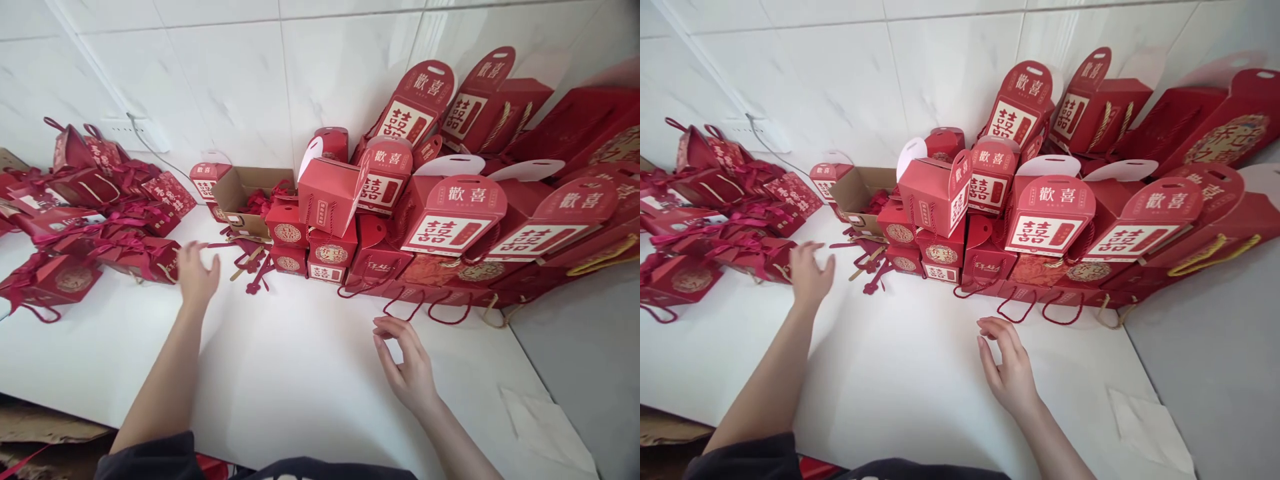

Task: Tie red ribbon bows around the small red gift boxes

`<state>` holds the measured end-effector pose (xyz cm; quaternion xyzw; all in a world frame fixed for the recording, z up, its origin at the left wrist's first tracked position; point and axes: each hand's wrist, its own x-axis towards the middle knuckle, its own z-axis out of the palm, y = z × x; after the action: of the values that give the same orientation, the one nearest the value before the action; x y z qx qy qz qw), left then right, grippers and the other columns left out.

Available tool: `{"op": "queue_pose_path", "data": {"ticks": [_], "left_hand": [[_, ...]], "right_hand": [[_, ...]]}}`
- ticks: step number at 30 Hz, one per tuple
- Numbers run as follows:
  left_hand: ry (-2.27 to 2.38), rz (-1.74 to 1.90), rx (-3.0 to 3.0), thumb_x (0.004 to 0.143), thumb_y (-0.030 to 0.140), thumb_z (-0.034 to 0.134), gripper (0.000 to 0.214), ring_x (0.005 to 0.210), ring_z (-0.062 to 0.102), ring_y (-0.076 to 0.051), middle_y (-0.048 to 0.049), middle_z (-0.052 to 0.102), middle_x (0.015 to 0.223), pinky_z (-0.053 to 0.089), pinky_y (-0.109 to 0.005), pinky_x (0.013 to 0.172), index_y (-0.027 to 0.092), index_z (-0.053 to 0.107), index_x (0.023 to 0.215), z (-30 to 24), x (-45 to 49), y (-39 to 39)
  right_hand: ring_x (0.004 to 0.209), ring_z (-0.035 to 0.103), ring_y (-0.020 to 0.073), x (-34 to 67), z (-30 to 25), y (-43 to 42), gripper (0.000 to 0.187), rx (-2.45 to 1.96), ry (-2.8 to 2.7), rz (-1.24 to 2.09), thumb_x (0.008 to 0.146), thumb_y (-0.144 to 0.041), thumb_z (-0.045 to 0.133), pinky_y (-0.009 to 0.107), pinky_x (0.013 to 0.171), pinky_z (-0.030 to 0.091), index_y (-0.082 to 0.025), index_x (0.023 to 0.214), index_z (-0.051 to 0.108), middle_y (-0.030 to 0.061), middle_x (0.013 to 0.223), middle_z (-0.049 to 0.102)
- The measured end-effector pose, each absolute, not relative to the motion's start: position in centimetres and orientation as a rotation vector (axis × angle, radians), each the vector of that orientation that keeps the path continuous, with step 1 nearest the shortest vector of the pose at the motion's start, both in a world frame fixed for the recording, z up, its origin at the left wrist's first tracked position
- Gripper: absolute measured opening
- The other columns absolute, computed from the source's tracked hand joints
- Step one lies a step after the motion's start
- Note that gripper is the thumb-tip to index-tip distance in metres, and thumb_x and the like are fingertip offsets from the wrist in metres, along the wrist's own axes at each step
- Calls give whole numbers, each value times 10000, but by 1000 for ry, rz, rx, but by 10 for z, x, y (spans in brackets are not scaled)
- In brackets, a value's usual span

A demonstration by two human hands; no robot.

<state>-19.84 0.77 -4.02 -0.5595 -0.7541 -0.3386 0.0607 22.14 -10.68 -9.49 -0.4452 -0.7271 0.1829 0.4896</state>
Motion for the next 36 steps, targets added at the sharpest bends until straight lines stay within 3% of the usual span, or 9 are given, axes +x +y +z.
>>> {"op": "queue_pose_path", "data": {"ticks": [2,4,7,9,13,19,22,30,36], "left_hand": [[-2373,-813,-1870,877,424,541,501,1276,468,-316,-181,506,1333,384,-472,1066,135,514,1285,-57,-188,26],[-2448,-690,-1952,785,537,615,744,1327,408,-392,-233,458,1391,356,-540,1066,110,445,1369,-71,-173,39],[-2591,-307,-2103,589,646,731,1177,1429,136,-497,-247,165,1570,201,-696,1074,164,195,1520,-83,-160,49],[-2548,-121,-2286,550,657,745,1283,1456,58,-460,-207,89,1598,174,-658,1113,192,77,1542,-84,-164,52],[-2179,-272,-2549,671,539,699,1053,1447,248,-312,-160,280,1553,286,-402,1162,154,200,1514,-73,-196,64],[-2415,-293,-1873,740,422,639,761,1220,496,-416,-209,469,1353,473,-544,927,164,383,1409,-61,-223,81],[-2477,-277,-1860,745,413,627,687,1072,591,-394,-204,558,1212,508,-518,852,140,441,1348,-64,-224,84],[-2292,-540,-2109,759,442,645,668,975,639,-223,-119,563,1251,510,-342,911,169,459,1339,-49,-218,93],[-2036,-851,-1988,844,366,492,391,1090,577,-241,-92,637,1141,438,-368,1023,160,652,1134,6,-200,128]], "right_hand": [[985,582,214,222,-94,-106,292,-1080,-1763,437,906,-101,527,382,852,505,-208,1177,537,94,1057,583],[987,582,214,223,-93,-106,296,-1083,-1758,435,906,-95,523,381,853,501,-206,1180,535,95,1052,584],[959,588,204,225,-92,-104,300,-1092,-1751,430,907,-87,518,374,844,500,-203,1184,535,101,1074,579],[952,590,201,227,-92,-103,295,-1099,-1748,429,908,-87,517,371,844,499,-203,1178,539,102,1081,578],[977,588,206,227,-93,-102,285,-1106,-1749,454,911,-96,514,366,841,504,-208,1171,545,101,1086,584],[1057,573,208,225,-97,-103,274,-1111,-1790,495,917,-97,510,356,865,505,-214,1161,551,98,1089,597],[1065,574,208,225,-99,-102,274,-1118,-1793,509,919,-100,509,357,869,507,-219,1162,555,99,1095,597],[1054,593,213,224,-103,-101,231,-1146,-1793,519,931,-135,500,360,859,527,-215,1134,572,107,1096,600],[1057,607,229,223,-103,-100,205,-1162,-1800,522,933,-150,492,375,858,542,-208,1108,580,116,1083,614]]}}
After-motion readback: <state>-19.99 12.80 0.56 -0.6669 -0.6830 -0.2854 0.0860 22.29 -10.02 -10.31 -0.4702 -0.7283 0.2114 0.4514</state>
